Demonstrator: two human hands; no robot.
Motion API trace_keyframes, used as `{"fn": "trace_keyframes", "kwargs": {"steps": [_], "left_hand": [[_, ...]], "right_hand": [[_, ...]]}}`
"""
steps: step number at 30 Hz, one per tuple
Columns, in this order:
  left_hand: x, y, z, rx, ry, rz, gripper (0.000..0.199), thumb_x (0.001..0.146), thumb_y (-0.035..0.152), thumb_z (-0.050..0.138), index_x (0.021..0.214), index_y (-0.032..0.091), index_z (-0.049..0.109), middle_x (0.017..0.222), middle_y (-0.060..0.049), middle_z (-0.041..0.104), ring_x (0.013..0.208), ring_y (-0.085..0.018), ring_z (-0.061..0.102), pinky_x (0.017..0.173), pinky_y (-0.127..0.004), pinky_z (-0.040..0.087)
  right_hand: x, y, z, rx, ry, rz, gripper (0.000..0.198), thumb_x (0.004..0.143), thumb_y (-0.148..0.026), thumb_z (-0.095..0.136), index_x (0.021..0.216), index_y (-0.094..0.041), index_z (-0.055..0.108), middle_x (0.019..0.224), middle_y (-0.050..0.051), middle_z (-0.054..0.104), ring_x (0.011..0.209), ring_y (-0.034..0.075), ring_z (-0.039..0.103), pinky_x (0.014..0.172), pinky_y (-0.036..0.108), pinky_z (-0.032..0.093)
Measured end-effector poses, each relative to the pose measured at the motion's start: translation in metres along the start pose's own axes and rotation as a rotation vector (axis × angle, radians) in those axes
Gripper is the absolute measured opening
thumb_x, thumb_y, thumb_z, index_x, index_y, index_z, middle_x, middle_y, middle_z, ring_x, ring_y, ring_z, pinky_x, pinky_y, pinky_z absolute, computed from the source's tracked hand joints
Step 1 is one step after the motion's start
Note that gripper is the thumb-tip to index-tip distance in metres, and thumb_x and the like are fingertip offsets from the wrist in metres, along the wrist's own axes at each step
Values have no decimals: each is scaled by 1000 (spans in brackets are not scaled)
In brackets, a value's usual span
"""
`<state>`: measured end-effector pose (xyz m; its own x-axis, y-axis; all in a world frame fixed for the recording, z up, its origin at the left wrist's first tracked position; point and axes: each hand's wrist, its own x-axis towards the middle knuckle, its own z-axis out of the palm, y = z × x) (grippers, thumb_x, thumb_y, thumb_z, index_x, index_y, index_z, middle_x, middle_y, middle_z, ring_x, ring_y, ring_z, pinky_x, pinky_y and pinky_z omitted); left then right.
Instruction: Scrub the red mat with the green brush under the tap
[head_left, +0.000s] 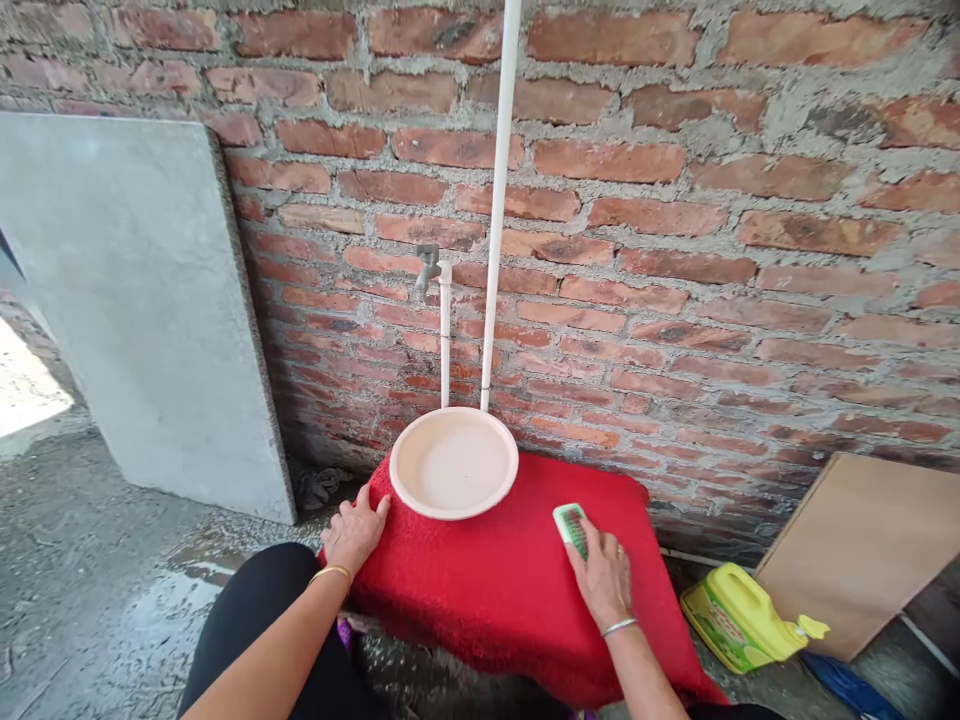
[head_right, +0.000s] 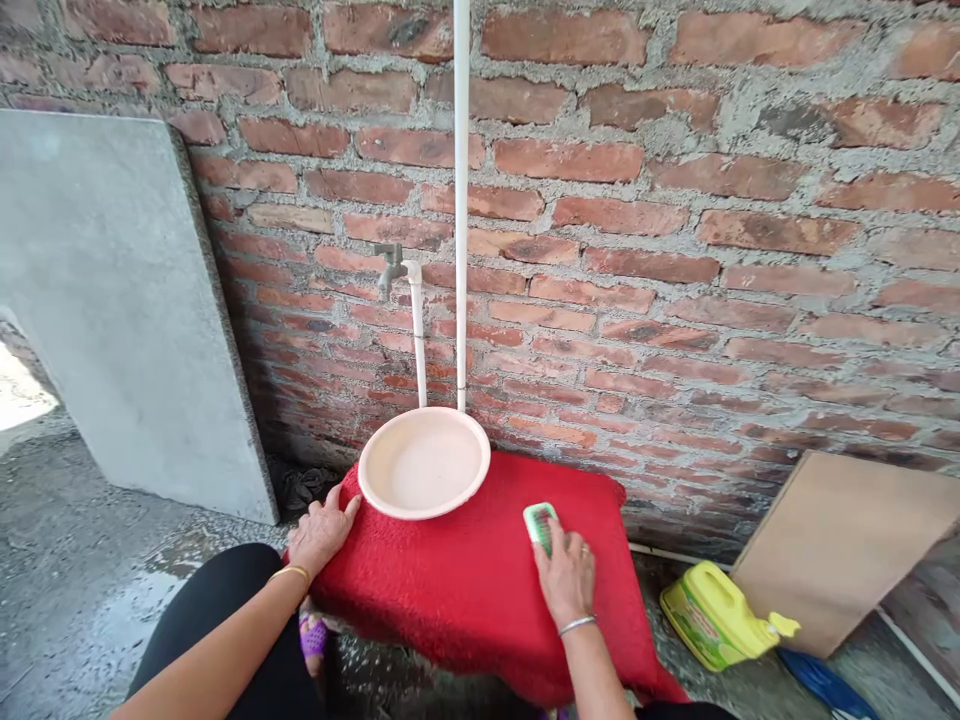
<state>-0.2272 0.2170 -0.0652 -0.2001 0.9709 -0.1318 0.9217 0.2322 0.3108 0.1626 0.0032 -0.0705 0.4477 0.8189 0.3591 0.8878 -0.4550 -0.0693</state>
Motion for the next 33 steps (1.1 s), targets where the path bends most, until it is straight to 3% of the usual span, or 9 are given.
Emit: {"fn": "trace_keyframes", "kwargs": {"steps": [4, 6, 8, 13, 17, 20, 25, 27, 33], "left_hand": [[-1, 0, -1, -2, 7, -1, 74, 95, 69, 20, 155, 28, 36, 136, -21, 54, 125, -42, 56, 101, -56, 39], [-1, 1, -1, -6, 10, 2, 74, 95, 69, 20, 155, 28, 36, 136, -21, 54, 124, -42, 56, 101, -56, 39], [-2, 1, -2, -8, 8, 0, 74, 95, 69, 21, 155, 28, 37, 137, -21, 54, 124, -43, 56, 101, -56, 39], [-1, 0, -3, -11, -1, -6, 74, 95, 69, 20, 155, 28, 37, 138, -22, 53, 126, -43, 55, 102, -56, 38], [0, -1, -2, -10, 13, 3, 76, 95, 70, 20, 155, 28, 38, 136, -22, 55, 125, -43, 56, 101, -57, 39], [1, -1, -2, -10, 13, 3, 76, 95, 70, 20, 155, 28, 38, 136, -22, 55, 124, -43, 57, 101, -57, 39], [-1, 0, -3, -5, 12, 2, 76, 95, 70, 20, 155, 28, 37, 136, -22, 55, 125, -42, 56, 102, -57, 39], [-2, 1, -4, -9, 10, -1, 75, 95, 70, 21, 155, 28, 38, 136, -21, 55, 125, -42, 56, 102, -58, 39], [-1, 0, -2, -15, 35, 6, 73, 96, 69, 23, 154, 28, 40, 135, -22, 56, 123, -42, 57, 101, -58, 39]], "right_hand": [[13, 64, -10, -179, 13, 403, 54, 99, -50, 44, 137, -14, 59, 96, 21, 65, 84, 33, 67, 73, 43, 47], [14, 75, -13, -172, 30, 491, 56, 99, -52, 46, 136, -13, 59, 97, 22, 65, 84, 34, 66, 73, 42, 47], [10, 65, -14, -97, 62, 398, 55, 98, -51, 47, 135, -12, 59, 98, 21, 65, 86, 32, 65, 76, 42, 48], [-13, -19, -5, 184, 63, -150, 43, 98, -44, 52, 134, -24, 61, 104, 11, 64, 93, 27, 62, 85, 39, 49], [-16, -48, -2, 151, -18, -225, 43, 95, -37, 58, 137, -33, 59, 105, 8, 63, 95, 25, 62, 87, 38, 48], [-3, -16, -8, 18, -77, -43, 42, 97, -40, 54, 137, -28, 61, 103, 11, 64, 95, 26, 63, 86, 38, 47], [14, 64, -20, -194, -54, 444, 52, 100, -49, 44, 139, -17, 58, 100, 18, 64, 89, 30, 65, 77, 39, 47], [14, 71, -20, -190, -9, 487, 53, 100, -50, 44, 137, -15, 58, 98, 18, 64, 86, 31, 65, 75, 40, 47], [-6, -15, -8, 161, 66, -89, 44, 99, -45, 50, 136, -21, 60, 103, 12, 64, 92, 26, 63, 84, 38, 49]]}}
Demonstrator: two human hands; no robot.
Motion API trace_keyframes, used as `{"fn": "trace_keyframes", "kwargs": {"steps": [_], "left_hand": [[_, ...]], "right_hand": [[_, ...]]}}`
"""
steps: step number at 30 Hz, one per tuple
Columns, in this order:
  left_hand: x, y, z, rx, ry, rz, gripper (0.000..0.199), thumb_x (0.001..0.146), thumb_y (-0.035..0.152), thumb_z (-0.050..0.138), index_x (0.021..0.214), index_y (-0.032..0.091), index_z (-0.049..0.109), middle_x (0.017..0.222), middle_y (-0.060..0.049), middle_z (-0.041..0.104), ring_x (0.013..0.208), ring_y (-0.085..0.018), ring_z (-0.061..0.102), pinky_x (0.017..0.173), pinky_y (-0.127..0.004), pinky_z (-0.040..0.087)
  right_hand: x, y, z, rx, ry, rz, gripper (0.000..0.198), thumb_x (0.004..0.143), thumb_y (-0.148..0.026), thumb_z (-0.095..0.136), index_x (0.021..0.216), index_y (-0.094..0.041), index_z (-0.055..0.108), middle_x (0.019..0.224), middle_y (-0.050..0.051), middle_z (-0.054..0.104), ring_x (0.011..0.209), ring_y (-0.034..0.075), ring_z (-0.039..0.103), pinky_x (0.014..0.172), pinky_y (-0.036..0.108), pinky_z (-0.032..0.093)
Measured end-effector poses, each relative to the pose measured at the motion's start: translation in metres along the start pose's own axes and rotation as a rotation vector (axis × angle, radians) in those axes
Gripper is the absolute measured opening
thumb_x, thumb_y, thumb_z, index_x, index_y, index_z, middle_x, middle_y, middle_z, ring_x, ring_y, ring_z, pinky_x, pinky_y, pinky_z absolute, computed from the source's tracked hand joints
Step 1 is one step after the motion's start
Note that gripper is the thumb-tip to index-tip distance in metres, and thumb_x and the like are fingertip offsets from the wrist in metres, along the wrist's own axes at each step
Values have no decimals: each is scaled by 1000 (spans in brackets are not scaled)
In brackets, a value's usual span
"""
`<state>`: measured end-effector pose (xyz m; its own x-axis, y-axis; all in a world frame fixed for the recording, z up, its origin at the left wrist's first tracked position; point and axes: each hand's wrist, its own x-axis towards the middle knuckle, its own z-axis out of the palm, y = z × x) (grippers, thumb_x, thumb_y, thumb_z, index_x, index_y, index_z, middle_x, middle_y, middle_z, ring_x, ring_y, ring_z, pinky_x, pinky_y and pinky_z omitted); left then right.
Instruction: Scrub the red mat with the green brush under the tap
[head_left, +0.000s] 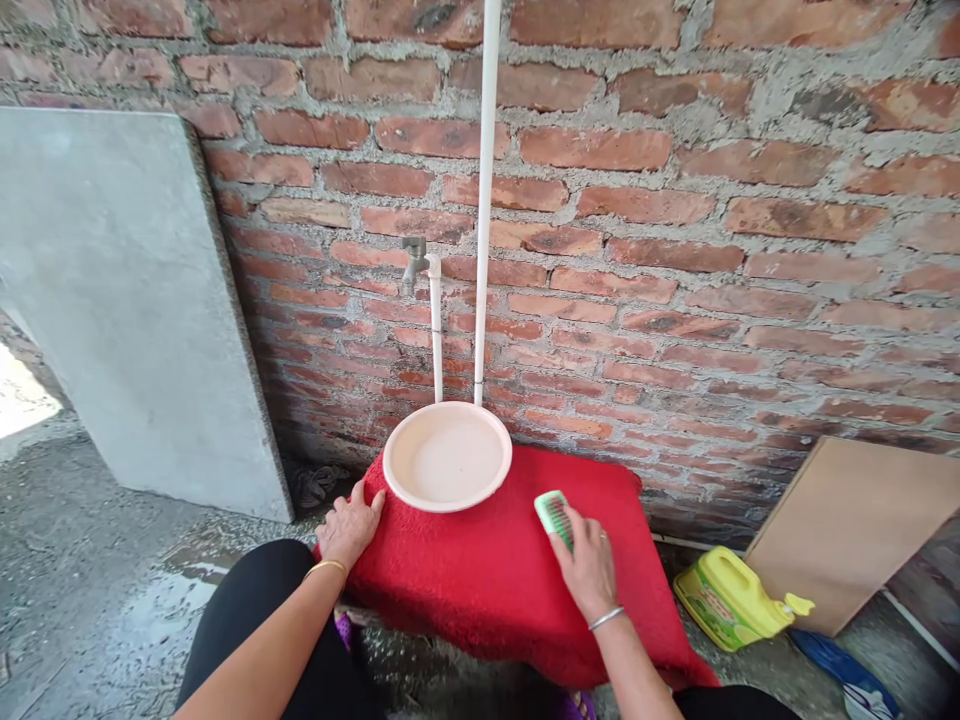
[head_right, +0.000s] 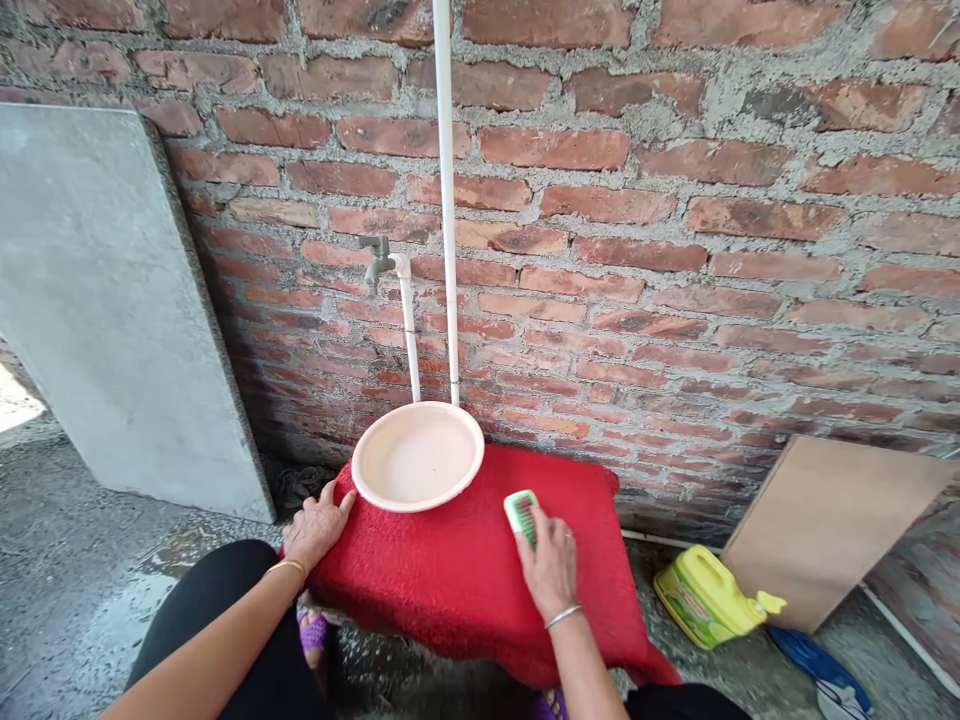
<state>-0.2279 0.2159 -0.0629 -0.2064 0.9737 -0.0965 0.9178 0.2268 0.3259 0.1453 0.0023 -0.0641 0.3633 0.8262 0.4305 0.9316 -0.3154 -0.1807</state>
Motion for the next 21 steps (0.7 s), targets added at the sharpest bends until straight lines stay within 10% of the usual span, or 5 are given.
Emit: {"fn": "trace_keyframes", "kwargs": {"steps": [6, 14, 21], "left_hand": [[-1, 1, -1, 10, -12, -2, 73, 96, 69, 21, 154, 28, 40, 135, -22, 56, 123, -42, 58, 100, -57, 39], [0, 2, 0, -7, -20, -4, 73, 96, 68, 22, 154, 27, 38, 136, -22, 55, 125, -43, 55, 101, -57, 39], [4, -1, 6, -23, -11, 3, 74, 95, 70, 23, 154, 27, 39, 136, -22, 54, 124, -44, 55, 101, -59, 39]], "right_hand": [[-6, -39, 15, 28, -94, -165, 44, 95, -35, 58, 138, -30, 59, 105, 8, 64, 94, 25, 63, 86, 37, 49], [18, 70, -13, -270, -51, 480, 55, 100, -49, 44, 138, -13, 58, 99, 21, 65, 86, 32, 65, 77, 42, 48], [-4, -10, 9, 94, 37, -106, 44, 100, -49, 44, 133, -23, 59, 104, 11, 64, 93, 26, 62, 84, 39, 50]]}}
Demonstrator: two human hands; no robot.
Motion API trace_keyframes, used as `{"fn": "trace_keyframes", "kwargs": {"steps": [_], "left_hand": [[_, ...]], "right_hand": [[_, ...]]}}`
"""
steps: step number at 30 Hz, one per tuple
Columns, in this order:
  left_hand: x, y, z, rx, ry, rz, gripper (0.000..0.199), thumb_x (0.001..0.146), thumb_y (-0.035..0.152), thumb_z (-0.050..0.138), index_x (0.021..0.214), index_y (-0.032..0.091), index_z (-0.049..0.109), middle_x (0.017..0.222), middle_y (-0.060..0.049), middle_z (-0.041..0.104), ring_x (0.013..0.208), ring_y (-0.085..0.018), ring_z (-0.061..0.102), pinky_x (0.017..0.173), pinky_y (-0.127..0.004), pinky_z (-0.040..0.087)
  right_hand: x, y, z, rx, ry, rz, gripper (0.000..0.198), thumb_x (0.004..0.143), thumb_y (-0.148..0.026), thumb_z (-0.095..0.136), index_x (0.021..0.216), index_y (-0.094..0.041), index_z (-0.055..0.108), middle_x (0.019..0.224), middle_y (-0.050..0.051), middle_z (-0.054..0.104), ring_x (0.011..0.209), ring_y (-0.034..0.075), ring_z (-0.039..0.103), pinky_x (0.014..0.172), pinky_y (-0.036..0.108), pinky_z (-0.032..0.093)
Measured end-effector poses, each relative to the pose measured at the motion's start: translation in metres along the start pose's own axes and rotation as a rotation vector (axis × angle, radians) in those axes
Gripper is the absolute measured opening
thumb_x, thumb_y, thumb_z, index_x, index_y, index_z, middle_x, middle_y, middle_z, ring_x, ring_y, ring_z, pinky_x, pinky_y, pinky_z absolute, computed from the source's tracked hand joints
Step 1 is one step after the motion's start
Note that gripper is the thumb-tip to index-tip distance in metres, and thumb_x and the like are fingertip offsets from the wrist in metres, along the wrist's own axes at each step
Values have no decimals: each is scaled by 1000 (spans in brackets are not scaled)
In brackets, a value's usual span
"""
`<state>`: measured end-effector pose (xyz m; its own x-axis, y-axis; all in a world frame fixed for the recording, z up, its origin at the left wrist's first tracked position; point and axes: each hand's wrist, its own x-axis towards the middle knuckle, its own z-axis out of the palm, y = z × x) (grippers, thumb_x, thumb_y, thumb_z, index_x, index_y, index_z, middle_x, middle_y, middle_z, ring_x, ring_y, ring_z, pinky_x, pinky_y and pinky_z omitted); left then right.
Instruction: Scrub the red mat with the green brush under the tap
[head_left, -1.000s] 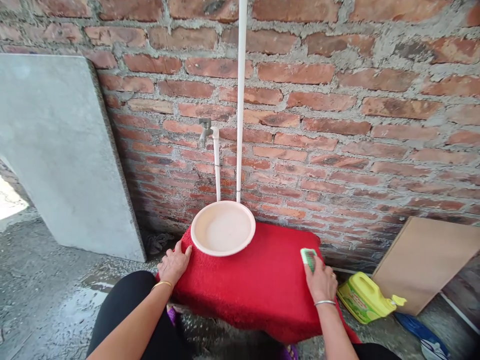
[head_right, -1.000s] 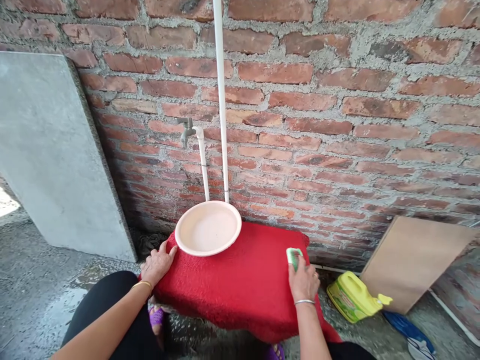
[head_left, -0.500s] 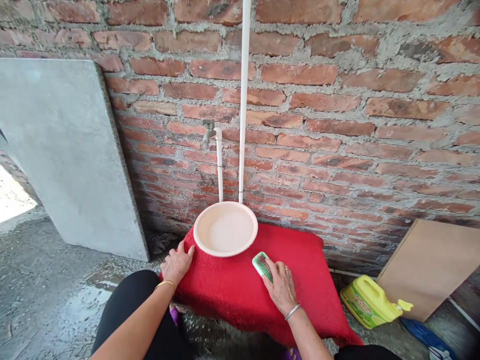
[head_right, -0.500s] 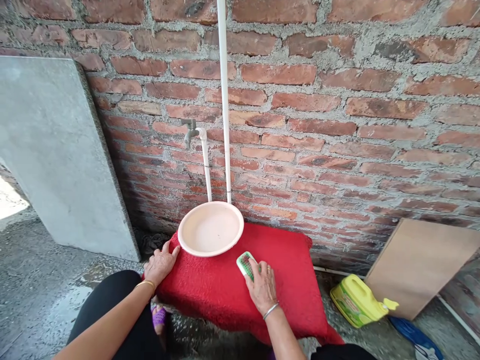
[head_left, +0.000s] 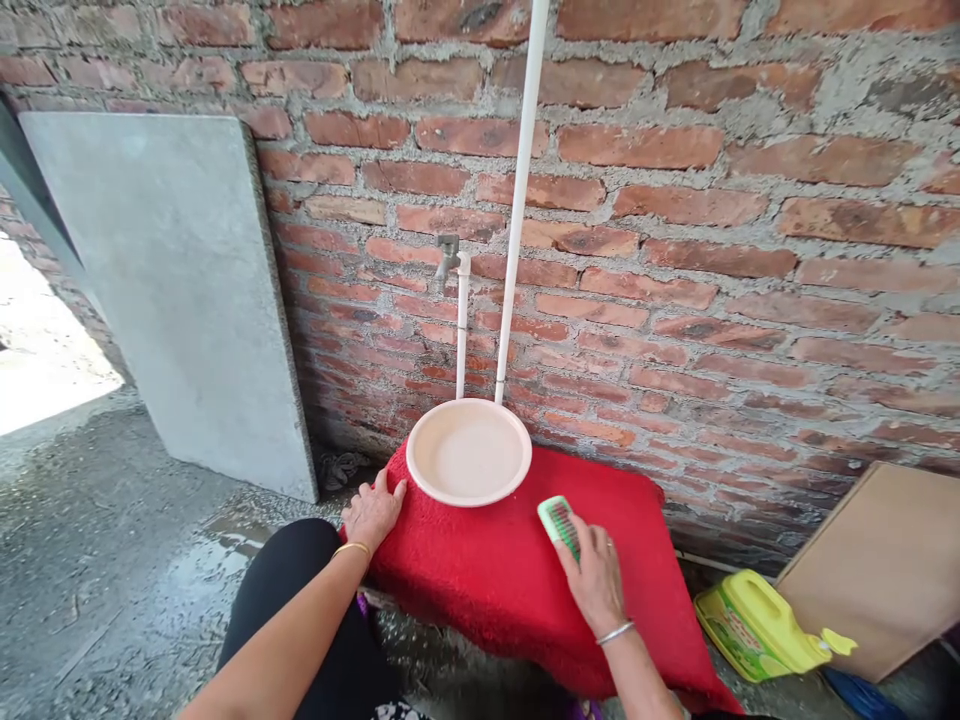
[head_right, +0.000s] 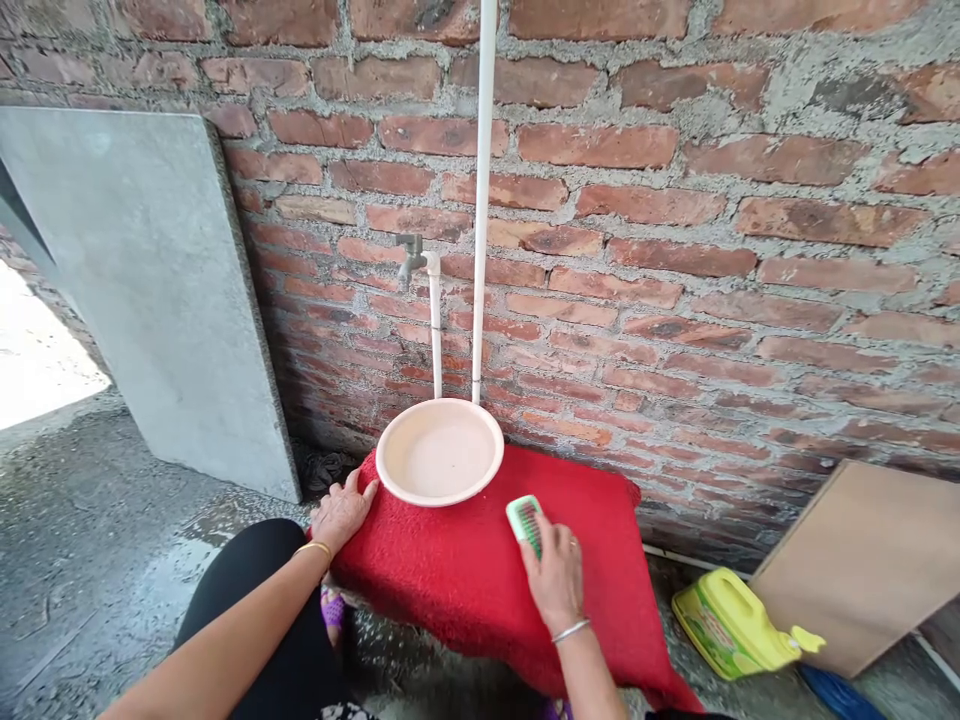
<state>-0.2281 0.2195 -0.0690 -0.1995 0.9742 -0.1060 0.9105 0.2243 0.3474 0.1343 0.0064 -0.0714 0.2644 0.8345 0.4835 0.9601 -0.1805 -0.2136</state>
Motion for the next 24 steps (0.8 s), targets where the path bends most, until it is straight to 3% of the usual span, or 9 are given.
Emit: {"fn": "trace_keyframes", "kwargs": {"steps": [3, 6, 8, 14, 16, 19, 24], "left_hand": [[0, -1, 1, -1, 3, -1, 74, 95, 69, 23, 154, 28, 39, 137, -23, 54, 124, -44, 56, 100, -59, 39], [-1, 0, -1, 13, 3, 3, 72, 96, 68, 25, 154, 27, 39, 137, -23, 55, 124, -43, 56, 100, -58, 39], [-4, 2, -4, 20, 3, 2, 72, 96, 67, 25, 154, 27, 39, 136, -23, 55, 124, -43, 56, 100, -58, 39], [-10, 7, -12, 21, -22, -4, 70, 97, 65, 25, 154, 25, 40, 136, -22, 55, 124, -42, 56, 100, -56, 39], [-11, 8, -12, 25, -15, -5, 70, 97, 64, 26, 153, 25, 40, 136, -22, 55, 124, -41, 56, 100, -55, 39], [-10, 7, -11, 31, -4, -9, 70, 97, 64, 26, 153, 25, 40, 136, -22, 56, 124, -41, 57, 100, -56, 39], [-7, 4, -7, 32, -3, -2, 71, 97, 66, 24, 155, 27, 38, 137, -22, 55, 124, -42, 56, 101, -57, 39]], "right_hand": [[-12, -44, 19, 59, -32, -169, 39, 99, -41, 49, 135, -31, 57, 107, 7, 62, 94, 24, 61, 86, 38, 50], [-13, -52, 24, 1, -69, -201, 38, 98, -36, 49, 134, -33, 59, 108, 6, 63, 93, 23, 60, 86, 38, 48], [-7, -36, 17, -97, -88, -134, 37, 99, -37, 46, 131, -30, 62, 106, 8, 65, 92, 24, 60, 85, 39, 46], [14, 45, -20, -373, -108, 281, 45, 100, -42, 41, 129, -17, 64, 103, 15, 69, 93, 31, 62, 76, 42, 42], [14, 55, -23, -347, -77, 301, 46, 101, -43, 40, 129, -15, 64, 105, 16, 69, 92, 31, 62, 76, 42, 43], [12, 37, -14, -198, -26, 143, 45, 102, -48, 40, 126, -19, 65, 106, 14, 70, 92, 28, 63, 81, 40, 44], [12, -36, 17, 10, -23, -168, 34, 101, -42, 47, 127, -26, 63, 108, 8, 70, 96, 24, 62, 88, 37, 45]]}}
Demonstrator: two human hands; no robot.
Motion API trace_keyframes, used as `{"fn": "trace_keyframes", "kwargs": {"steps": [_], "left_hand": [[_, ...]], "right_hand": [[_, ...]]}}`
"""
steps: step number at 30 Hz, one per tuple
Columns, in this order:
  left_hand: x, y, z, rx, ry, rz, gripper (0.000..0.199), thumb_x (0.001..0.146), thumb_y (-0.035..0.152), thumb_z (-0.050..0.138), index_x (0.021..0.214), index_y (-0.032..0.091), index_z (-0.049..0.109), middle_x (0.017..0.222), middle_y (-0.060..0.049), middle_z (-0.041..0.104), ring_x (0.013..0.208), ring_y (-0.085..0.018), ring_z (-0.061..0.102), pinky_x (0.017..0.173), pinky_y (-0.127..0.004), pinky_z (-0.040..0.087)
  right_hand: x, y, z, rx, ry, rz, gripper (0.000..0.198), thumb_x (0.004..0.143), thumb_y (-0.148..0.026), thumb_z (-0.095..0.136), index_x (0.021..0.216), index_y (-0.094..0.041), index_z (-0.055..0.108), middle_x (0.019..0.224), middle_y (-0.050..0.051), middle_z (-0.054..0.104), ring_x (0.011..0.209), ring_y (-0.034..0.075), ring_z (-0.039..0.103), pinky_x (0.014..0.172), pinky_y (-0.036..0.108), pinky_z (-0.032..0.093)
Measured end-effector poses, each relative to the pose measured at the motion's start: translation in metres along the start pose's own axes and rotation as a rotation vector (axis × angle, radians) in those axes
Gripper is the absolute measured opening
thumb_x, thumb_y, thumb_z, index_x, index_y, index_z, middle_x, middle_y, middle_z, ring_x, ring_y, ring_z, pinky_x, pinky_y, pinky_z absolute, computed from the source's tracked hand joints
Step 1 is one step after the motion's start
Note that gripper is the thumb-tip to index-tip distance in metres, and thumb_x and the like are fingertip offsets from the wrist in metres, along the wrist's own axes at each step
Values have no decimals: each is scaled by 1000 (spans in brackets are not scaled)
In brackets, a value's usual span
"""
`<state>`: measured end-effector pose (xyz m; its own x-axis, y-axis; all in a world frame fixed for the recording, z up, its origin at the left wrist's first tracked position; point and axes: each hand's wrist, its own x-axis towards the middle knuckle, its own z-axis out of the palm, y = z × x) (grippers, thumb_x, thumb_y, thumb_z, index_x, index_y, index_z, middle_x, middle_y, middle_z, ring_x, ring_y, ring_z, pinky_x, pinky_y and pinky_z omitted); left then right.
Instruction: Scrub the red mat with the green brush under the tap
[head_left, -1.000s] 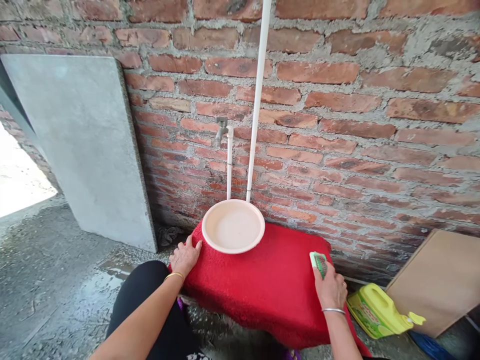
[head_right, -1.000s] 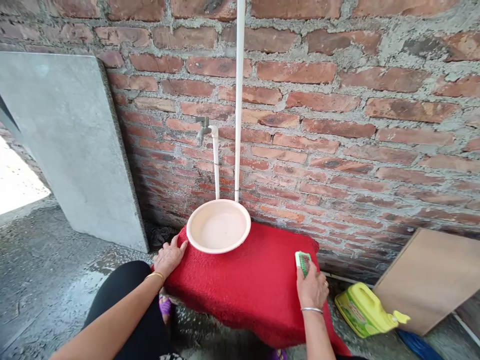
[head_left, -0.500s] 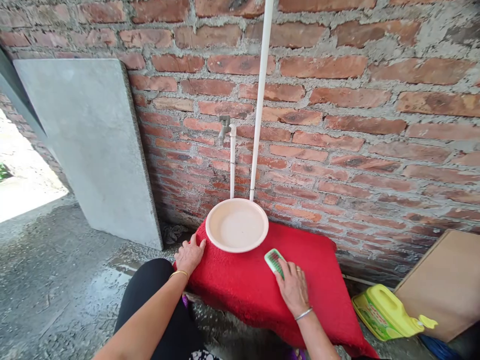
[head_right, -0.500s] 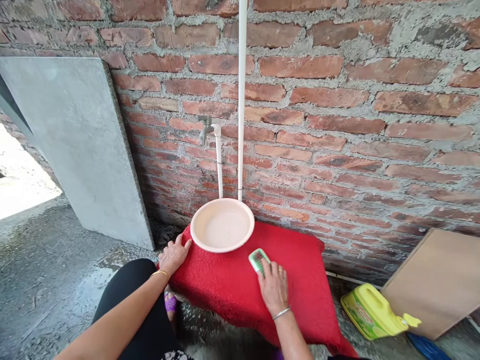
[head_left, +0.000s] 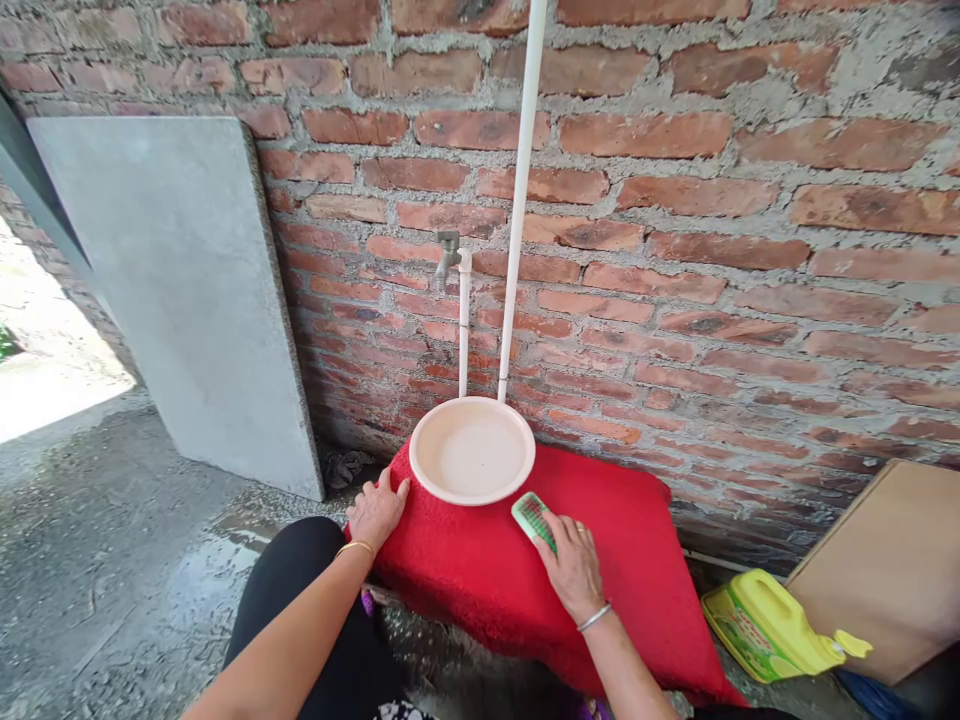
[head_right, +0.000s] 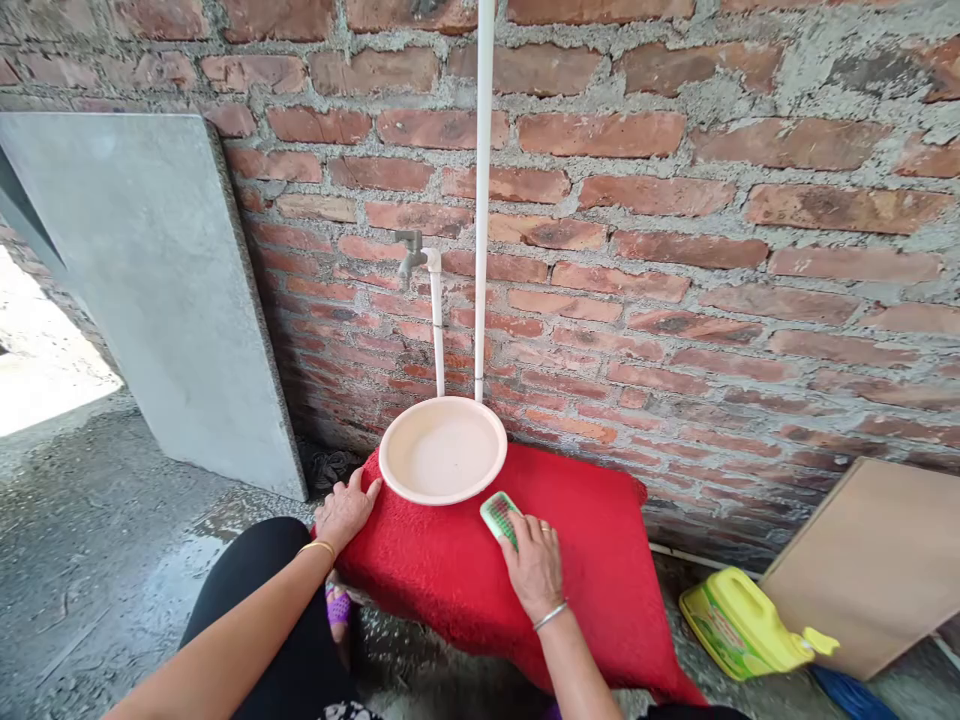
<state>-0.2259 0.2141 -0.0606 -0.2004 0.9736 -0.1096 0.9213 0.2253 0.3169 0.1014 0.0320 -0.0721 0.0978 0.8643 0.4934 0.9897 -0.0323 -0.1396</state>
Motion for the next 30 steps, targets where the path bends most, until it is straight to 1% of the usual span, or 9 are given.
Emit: {"fn": "trace_keyframes", "kwargs": {"steps": [2, 4, 11, 14, 19, 21, 23, 28, 30], "left_hand": [[1, -1, 1, 2, -5, 0, 72, 96, 67, 23, 155, 27, 37, 137, -22, 54, 124, -42, 56, 101, -57, 39], [2, -2, 2, 4, -11, 3, 72, 97, 67, 22, 156, 27, 36, 136, -21, 55, 124, -42, 56, 101, -57, 39], [1, -4, 5, 13, 0, -1, 72, 97, 67, 22, 155, 27, 37, 134, -21, 55, 125, -42, 55, 102, -57, 38], [0, -4, 4, 26, -2, -4, 72, 97, 66, 23, 155, 26, 37, 133, -21, 56, 124, -41, 56, 102, -57, 39], [-2, -5, 2, 45, -17, -2, 72, 98, 65, 24, 155, 25, 36, 130, -21, 57, 122, -41, 57, 102, -56, 40], [-2, -6, 2, 46, -8, -2, 70, 98, 64, 24, 155, 25, 36, 130, -20, 57, 122, -41, 57, 102, -57, 40], [-2, -7, 3, 50, -8, -1, 70, 98, 64, 23, 155, 25, 37, 128, -20, 57, 122, -41, 57, 102, -58, 40], [-2, -6, 5, 56, 1, -6, 70, 98, 65, 24, 154, 25, 39, 125, -19, 58, 123, -41, 57, 102, -58, 40], [-1, -6, 5, 47, -4, -11, 70, 98, 64, 24, 154, 25, 38, 125, -19, 58, 124, -41, 56, 103, -58, 40]], "right_hand": [[8, -14, 7, 1, -39, -36, 31, 100, -35, 50, 127, -28, 63, 108, 7, 69, 97, 24, 62, 88, 37, 44], [15, -8, 6, -51, -92, 6, 30, 99, -33, 51, 126, -28, 64, 106, 7, 69, 97, 25, 62, 87, 37, 44], [39, 77, -24, -270, -174, 487, 39, 100, -37, 45, 126, -15, 63, 103, 17, 68, 90, 28, 64, 83, 39, 45], [59, 66, -17, -234, -187, 484, 40, 100, -39, 45, 129, -17, 62, 106, 16, 67, 92, 26, 64, 84, 38, 45], [92, 0, 18, -163, -243, 355, 35, 101, -43, 48, 127, -25, 63, 106, 11, 66, 95, 24, 63, 83, 35, 44], [99, -11, 24, -157, -262, 326, 33, 101, -44, 48, 125, -26, 64, 106, 11, 65, 99, 25, 61, 85, 34, 43], [103, -4, 21, -173, -279, 337, 32, 101, -41, 48, 125, -27, 64, 108, 10, 64, 102, 25, 61, 86, 34, 43], [105, 52, -6, -267, -294, 522, 40, 101, -36, 45, 134, -20, 60, 110, 16, 63, 99, 28, 62, 84, 38, 44], [108, 62, -9, -280, -295, 556, 43, 102, -38, 42, 137, -18, 58, 112, 19, 63, 99, 29, 62, 84, 39, 44]]}}
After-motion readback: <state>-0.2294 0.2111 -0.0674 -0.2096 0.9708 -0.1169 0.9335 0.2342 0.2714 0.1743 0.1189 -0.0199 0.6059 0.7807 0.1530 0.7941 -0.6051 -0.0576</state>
